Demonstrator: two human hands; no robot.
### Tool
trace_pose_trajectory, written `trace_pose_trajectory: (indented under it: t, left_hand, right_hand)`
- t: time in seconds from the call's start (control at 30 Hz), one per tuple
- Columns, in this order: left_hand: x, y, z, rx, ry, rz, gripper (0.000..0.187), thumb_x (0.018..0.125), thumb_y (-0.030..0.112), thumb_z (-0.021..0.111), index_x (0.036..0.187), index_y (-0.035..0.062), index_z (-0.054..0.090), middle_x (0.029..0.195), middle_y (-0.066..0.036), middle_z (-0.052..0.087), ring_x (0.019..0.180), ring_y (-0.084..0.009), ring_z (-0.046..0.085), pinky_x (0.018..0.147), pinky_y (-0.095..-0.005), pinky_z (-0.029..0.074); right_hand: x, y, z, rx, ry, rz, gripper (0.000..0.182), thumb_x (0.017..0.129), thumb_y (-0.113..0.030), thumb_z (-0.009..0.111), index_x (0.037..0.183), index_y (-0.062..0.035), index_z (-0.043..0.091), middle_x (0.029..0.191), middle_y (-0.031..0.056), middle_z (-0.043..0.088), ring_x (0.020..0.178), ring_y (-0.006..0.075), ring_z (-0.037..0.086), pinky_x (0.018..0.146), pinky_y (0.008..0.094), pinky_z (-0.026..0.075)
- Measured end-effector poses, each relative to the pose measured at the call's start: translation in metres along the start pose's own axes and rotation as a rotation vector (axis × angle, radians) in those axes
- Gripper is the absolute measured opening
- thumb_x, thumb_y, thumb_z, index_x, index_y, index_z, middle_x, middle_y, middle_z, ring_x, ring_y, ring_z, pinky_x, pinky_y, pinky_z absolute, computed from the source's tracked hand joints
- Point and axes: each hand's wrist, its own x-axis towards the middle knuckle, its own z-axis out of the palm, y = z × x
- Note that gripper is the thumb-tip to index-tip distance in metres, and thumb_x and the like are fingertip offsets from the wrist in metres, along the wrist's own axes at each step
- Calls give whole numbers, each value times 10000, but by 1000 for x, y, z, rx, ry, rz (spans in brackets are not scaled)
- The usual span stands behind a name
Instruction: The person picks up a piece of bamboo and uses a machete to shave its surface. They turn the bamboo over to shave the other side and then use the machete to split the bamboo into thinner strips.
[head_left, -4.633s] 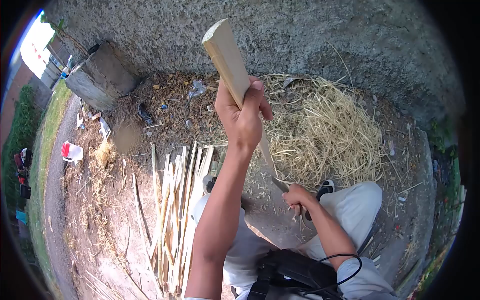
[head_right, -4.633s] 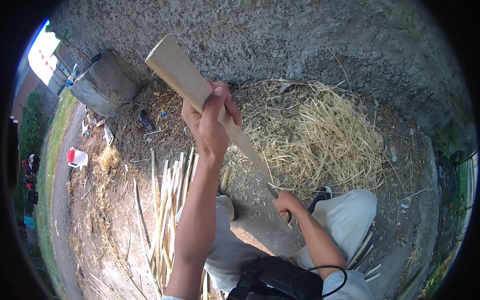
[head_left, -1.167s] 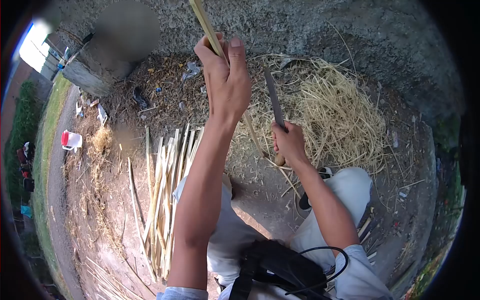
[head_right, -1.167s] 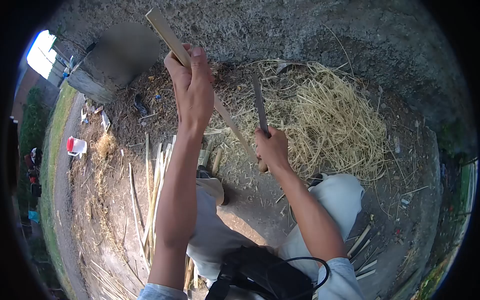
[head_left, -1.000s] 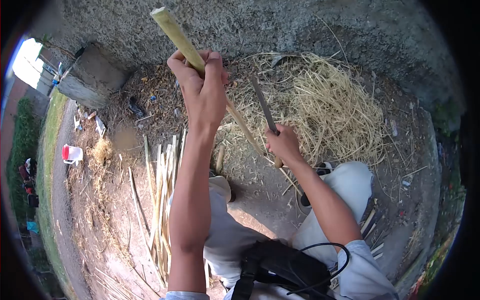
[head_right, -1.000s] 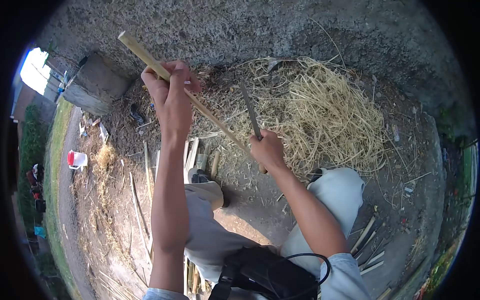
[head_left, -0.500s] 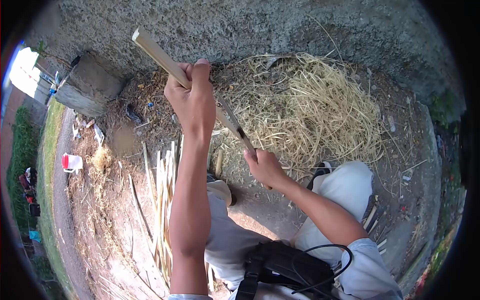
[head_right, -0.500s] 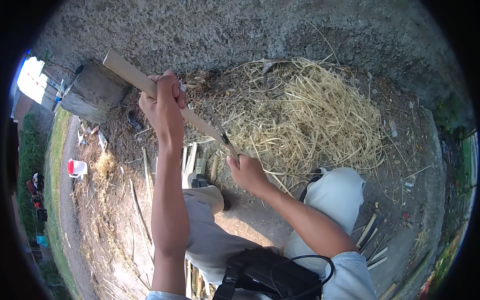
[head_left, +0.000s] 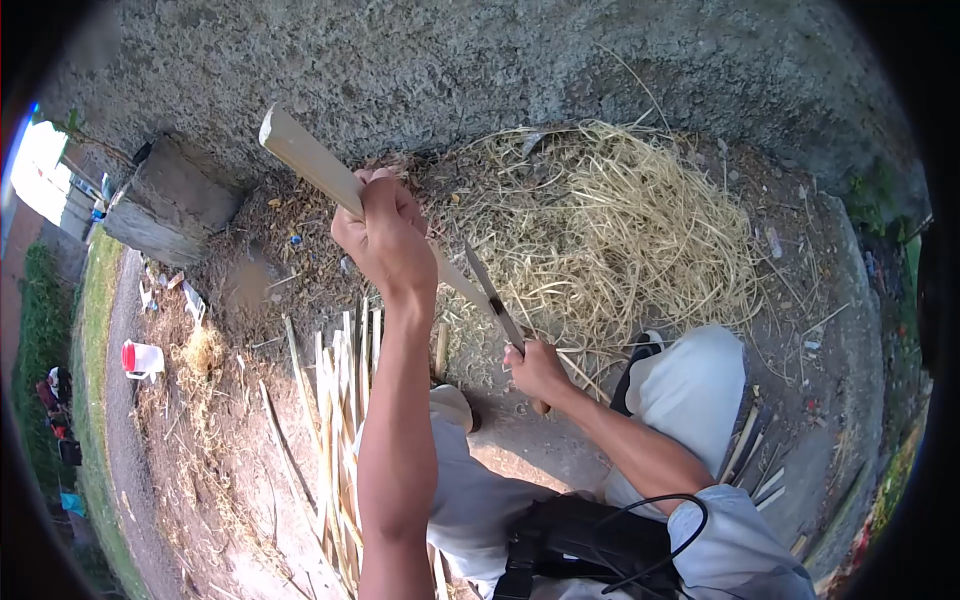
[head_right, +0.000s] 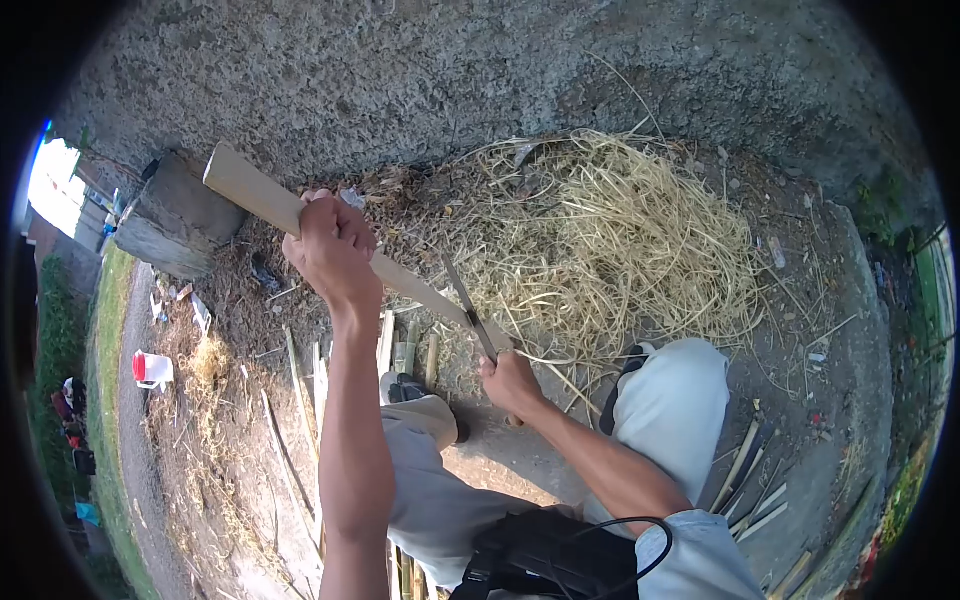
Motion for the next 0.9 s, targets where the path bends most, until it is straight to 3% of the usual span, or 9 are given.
trace_pose_trajectory:
  t: [0.07,0.1,0.2,0.33,0.37,0.47,0.57,0.7,0.9]
  left_hand:
    - [-5,2,2,-62,-37,1,280,879,126,506,637,105,367,514,8,345,433,-70,306,406,-251,247]
    - [-7,4,3,-128,-67,-23,286,880,106,516,634,105,369,512,16,347,438,-61,302,411,-249,236]
    - [-10,5,5,-249,-180,-68,268,869,76,525,646,99,379,517,16,349,447,-53,303,414,-248,230]
    - [-13,0,0,-228,-200,14,258,852,58,524,648,96,370,520,7,350,451,-60,306,417,-244,244]
    - [-13,2,0,-209,-216,29,263,851,65,522,648,97,359,521,7,352,448,-66,301,418,-242,247]
    - [-9,-1,2,-224,-203,-2,261,857,81,524,657,95,356,519,8,345,446,-69,296,419,-241,246]
    - [-15,2,9,-244,-232,-45,251,862,94,526,674,95,360,518,9,329,447,-69,296,421,-242,247]
    - [-14,0,2,-247,-273,6,260,863,84,517,667,94,346,517,-3,336,440,-77,304,413,-245,258]
    - [-8,-2,6,-233,-295,-5,282,860,102,524,662,101,323,516,-13,343,441,-85,310,410,-253,259]
  right_hand:
    - [-19,-33,-29,-8,-22,41,353,967,-238,562,806,68,634,648,226,623,603,395,629,592,483,468]
    - [-15,-26,-22,7,62,-143,355,980,-285,560,839,12,695,572,167,584,501,283,582,536,411,445]
    - [-21,-52,-23,139,256,-385,349,981,-275,561,831,11,695,564,181,573,492,293,576,524,408,432]
    - [4,8,11,-37,130,-204,315,977,-240,553,839,7,692,591,191,603,546,316,627,553,431,460]
    - [-1,-3,1,-1,90,-162,353,955,-230,561,812,79,653,680,306,618,685,434,658,625,515,502]
    - [-18,-50,-39,84,26,-135,358,955,-230,557,801,77,660,687,309,621,694,454,655,629,518,510]
    - [-34,-68,-44,71,144,-295,360,959,-225,545,802,78,662,703,300,637,700,467,656,638,523,514]
    - [-9,-1,-12,-54,14,-48,356,957,-226,544,820,80,663,730,290,652,699,478,650,656,537,520]
    - [-26,-57,-44,10,118,-240,404,968,-261,538,781,78,654,709,301,634,719,474,646,655,535,512]
